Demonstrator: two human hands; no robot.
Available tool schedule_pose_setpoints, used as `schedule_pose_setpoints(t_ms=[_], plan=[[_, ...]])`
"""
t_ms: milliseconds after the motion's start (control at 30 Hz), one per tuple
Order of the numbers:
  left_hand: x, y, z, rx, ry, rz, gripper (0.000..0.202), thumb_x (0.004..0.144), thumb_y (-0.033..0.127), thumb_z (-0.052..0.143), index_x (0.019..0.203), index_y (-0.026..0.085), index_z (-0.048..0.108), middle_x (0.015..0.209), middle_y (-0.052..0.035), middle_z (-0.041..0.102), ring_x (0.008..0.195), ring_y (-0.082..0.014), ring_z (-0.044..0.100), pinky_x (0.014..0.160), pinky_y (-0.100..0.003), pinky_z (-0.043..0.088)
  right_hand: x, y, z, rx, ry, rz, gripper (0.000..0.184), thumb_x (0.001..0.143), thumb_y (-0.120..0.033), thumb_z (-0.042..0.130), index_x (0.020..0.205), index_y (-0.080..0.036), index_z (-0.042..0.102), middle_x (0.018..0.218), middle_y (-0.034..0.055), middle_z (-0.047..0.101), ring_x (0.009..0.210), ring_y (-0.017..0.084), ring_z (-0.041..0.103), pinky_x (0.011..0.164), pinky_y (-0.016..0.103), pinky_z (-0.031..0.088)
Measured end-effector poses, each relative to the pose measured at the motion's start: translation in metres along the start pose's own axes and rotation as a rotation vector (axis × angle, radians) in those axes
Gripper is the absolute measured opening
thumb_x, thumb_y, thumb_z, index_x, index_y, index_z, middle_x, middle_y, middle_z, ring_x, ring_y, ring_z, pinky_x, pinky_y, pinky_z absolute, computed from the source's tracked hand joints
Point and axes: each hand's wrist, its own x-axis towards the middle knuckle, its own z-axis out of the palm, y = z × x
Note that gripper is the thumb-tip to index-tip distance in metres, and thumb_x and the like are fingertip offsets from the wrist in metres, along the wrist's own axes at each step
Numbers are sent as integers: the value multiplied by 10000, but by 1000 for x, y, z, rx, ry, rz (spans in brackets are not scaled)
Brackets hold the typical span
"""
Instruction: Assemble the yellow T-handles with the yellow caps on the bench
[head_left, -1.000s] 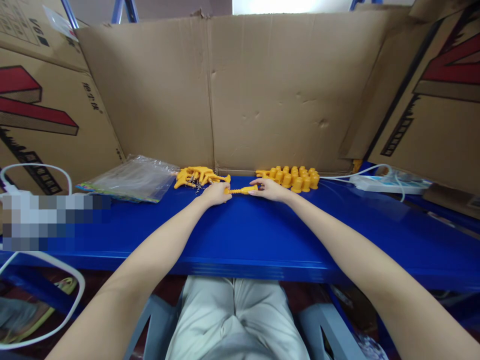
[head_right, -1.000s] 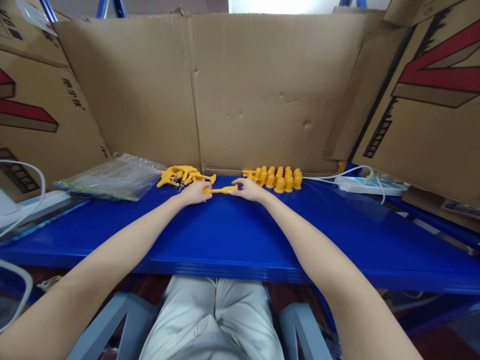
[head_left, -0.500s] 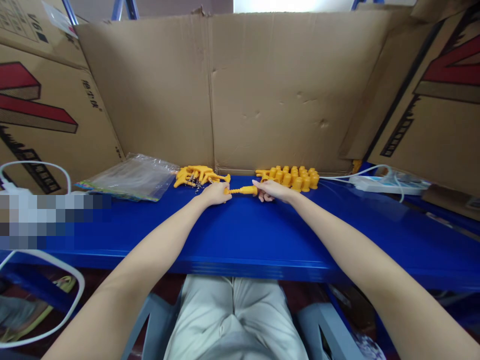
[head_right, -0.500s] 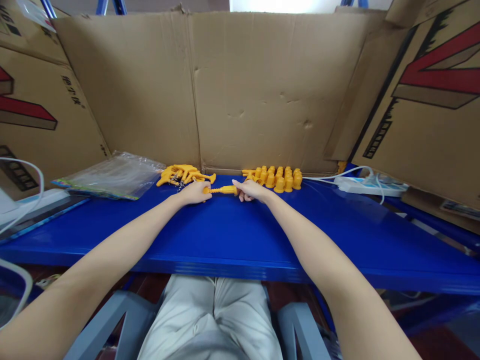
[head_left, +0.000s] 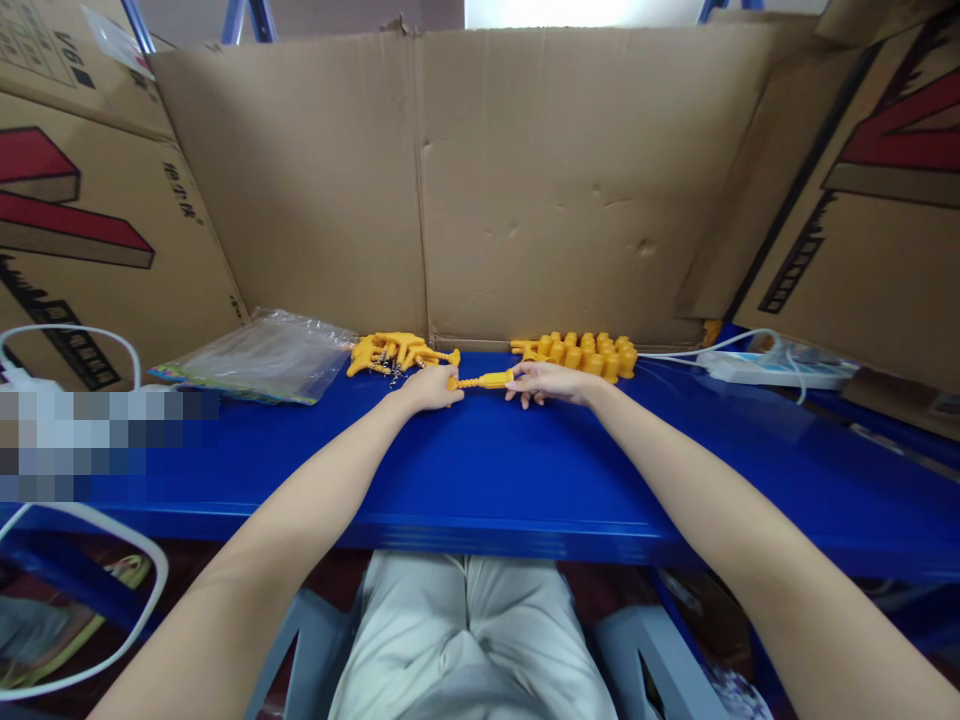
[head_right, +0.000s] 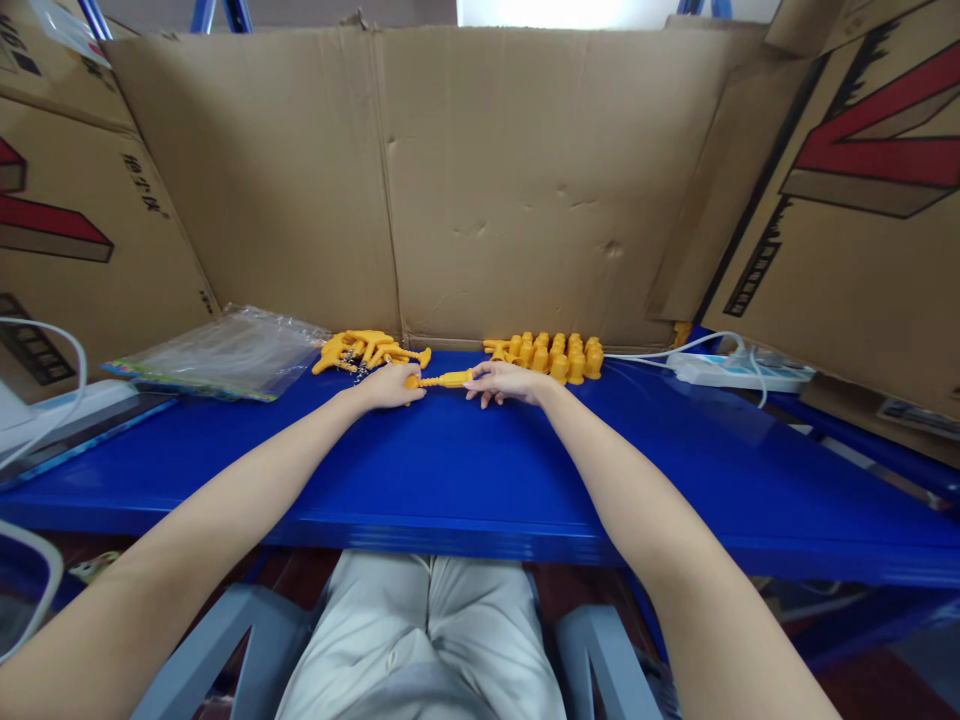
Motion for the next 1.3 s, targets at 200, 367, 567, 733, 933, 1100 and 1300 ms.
schedule_pose_setpoints(t_ms=[200, 367, 567, 733, 933, 1100, 1300], plan=[[-3, 3, -2, -15, -10, -11, 371, 798, 481, 525, 980, 167, 599, 824, -73, 695, 780, -221, 633, 651, -278, 412, 4, 3, 0, -4, -18, -30, 244, 813, -392, 686, 846, -170, 591, 867, 53, 708, 569, 67, 582, 413, 154, 343], [-2, 2, -2, -28, -15, -9, 376, 800, 494, 516, 962, 165, 600, 781, -68, 689, 768, -221, 631, 641, -276, 401, 7, 9, -2, -77, -13, -44, 400, 831, -540, 615, 762, -147, 649, 820, 77, 704, 561, 75, 561, 417, 173, 343], [-2, 2, -1, -52, -12, -8, 356, 798, 491, 521, 938, 172, 593, 753, -55, 685, 749, -210, 629, 627, -266, 398, 7, 9, -2, -101, -4, -55, 479, 816, -604, 592, 729, -139, 671, 811, 91, 703, 572, 81, 562, 431, 184, 351], [-1, 1, 0, -65, -12, -13, 343, 794, 491, 529, 930, 181, 585, 783, -58, 697, 771, -212, 638, 648, -264, 411, 2, 2, 1, -74, -4, -28, 435, 849, -544, 590, 739, -130, 668, 847, 92, 712, 575, 68, 571, 428, 168, 348], [-1, 1, 0, -53, -8, -14, 333, 793, 495, 536, 923, 191, 575, 787, -55, 700, 799, -216, 645, 679, -269, 416, -4, -6, 6, -53, 32, -8, 387, 903, -463, 555, 738, -124, 642, 792, 79, 706, 545, 57, 566, 418, 150, 355], [0, 0, 0, -47, 2, -14, 321, 793, 495, 538, 909, 197, 568, 782, -48, 701, 799, -216, 646, 665, -272, 408, -4, -5, 7, -10, 29, -4, 364, 895, -461, 568, 760, -131, 637, 749, 73, 699, 526, 62, 565, 399, 142, 359], [0, 0, 1, -43, 1, -19, 320, 791, 497, 544, 906, 200, 571, 781, -42, 700, 804, -215, 644, 674, -270, 415, 0, -2, 3, 147, 6, 53, 417, 959, -506, 394, 843, -147, 573, 771, 86, 711, 545, 95, 609, 385, 158, 379]])
